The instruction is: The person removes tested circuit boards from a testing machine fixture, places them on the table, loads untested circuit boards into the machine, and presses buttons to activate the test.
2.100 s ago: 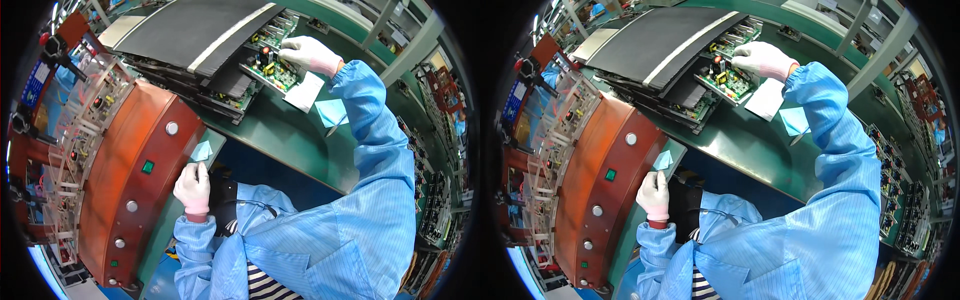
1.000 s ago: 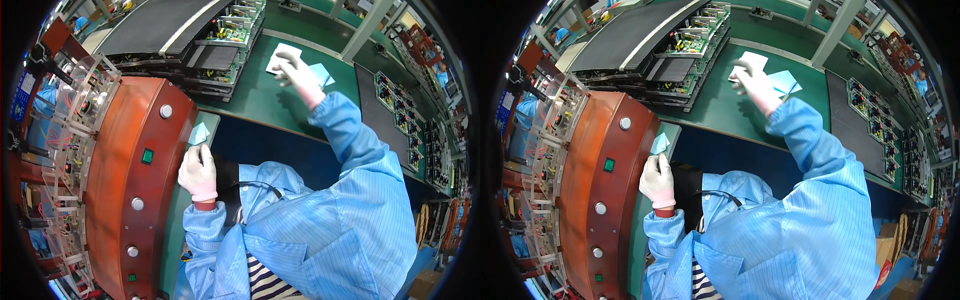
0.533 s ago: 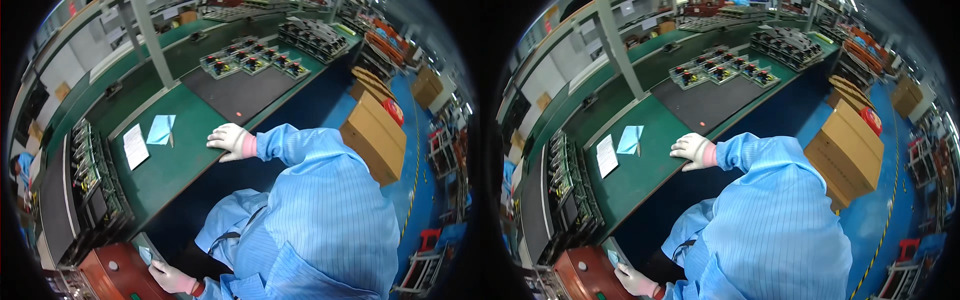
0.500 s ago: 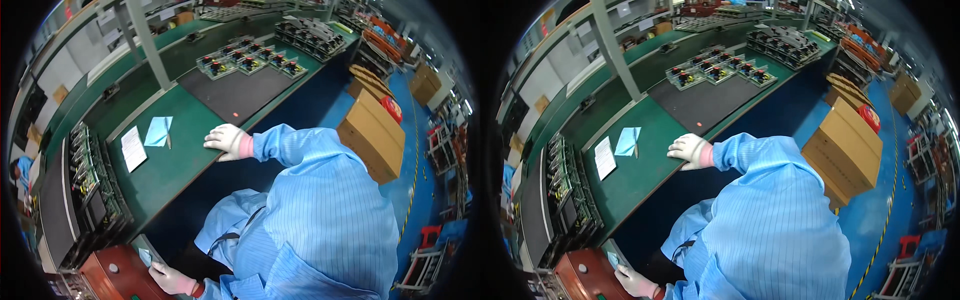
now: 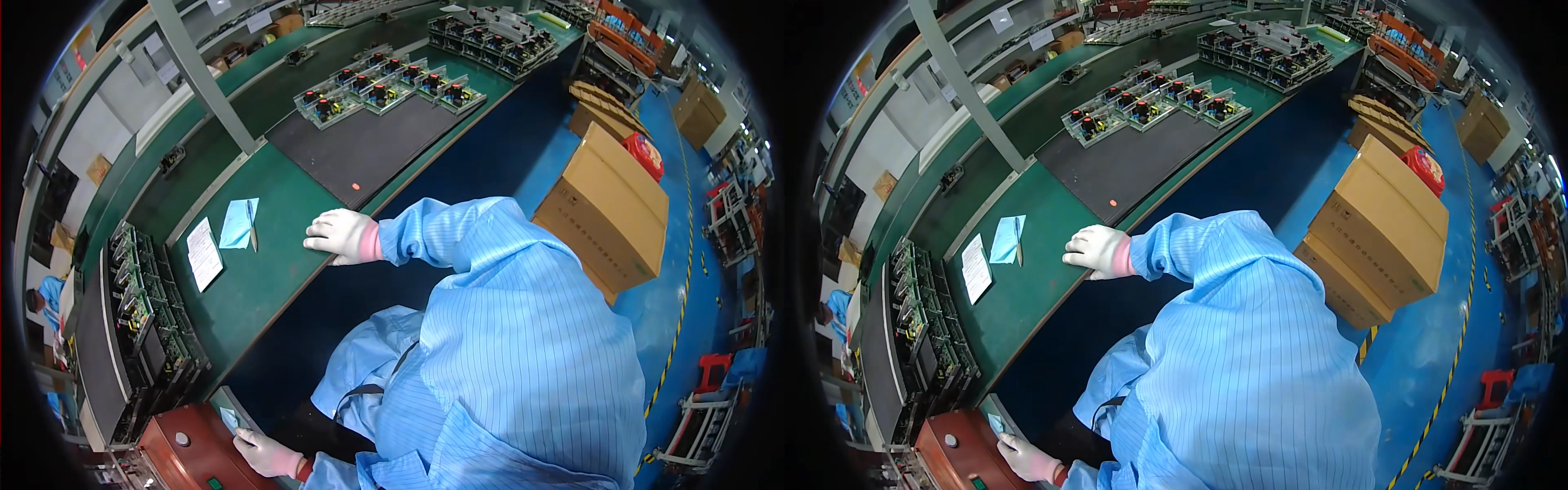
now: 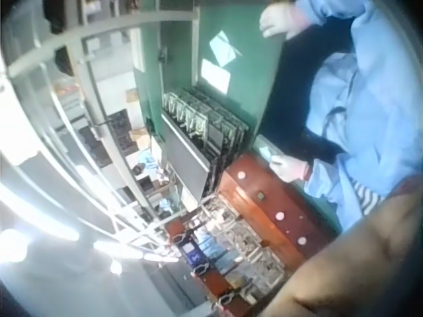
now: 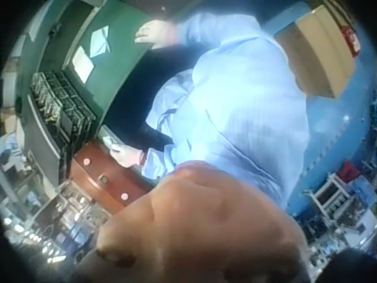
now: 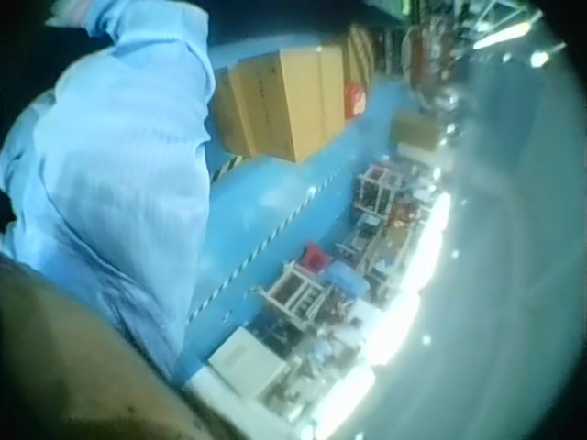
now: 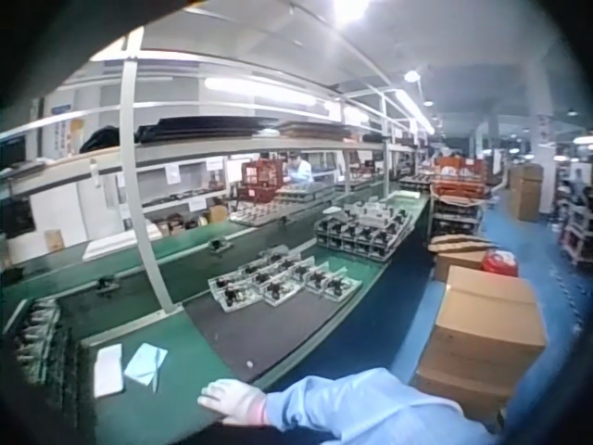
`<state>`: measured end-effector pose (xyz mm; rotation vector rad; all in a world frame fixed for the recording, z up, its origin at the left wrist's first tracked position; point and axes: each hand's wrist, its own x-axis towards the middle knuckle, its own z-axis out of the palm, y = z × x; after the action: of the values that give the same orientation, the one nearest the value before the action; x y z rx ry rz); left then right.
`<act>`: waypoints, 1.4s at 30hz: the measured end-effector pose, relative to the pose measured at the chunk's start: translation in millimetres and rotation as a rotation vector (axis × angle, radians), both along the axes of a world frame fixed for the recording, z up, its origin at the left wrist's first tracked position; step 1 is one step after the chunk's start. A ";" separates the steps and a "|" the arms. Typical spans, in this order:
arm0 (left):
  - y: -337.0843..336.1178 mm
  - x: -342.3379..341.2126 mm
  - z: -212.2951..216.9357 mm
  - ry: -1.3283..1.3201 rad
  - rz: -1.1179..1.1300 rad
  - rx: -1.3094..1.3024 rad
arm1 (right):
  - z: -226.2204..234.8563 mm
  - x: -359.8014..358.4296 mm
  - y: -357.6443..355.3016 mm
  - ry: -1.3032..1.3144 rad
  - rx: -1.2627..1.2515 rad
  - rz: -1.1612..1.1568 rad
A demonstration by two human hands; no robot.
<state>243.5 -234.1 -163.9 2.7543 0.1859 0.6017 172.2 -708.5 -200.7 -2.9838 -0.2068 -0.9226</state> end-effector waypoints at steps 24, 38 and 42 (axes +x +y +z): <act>-15.5 -8.8 10.1 0.017 0.030 -0.084 | 18.4 -7.5 10.6 0.051 -0.003 -0.041; -18.0 -15.4 6.1 -0.148 0.035 -0.113 | 38.5 35.8 89.1 0.075 0.243 0.407; -17.7 -15.7 8.8 -0.174 0.050 -0.101 | 40.3 76.0 163.8 0.178 0.402 0.796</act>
<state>227.8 -251.8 -155.1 2.5912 0.2384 0.8175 248.1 -544.7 -160.3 -2.2604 -0.9724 -0.5116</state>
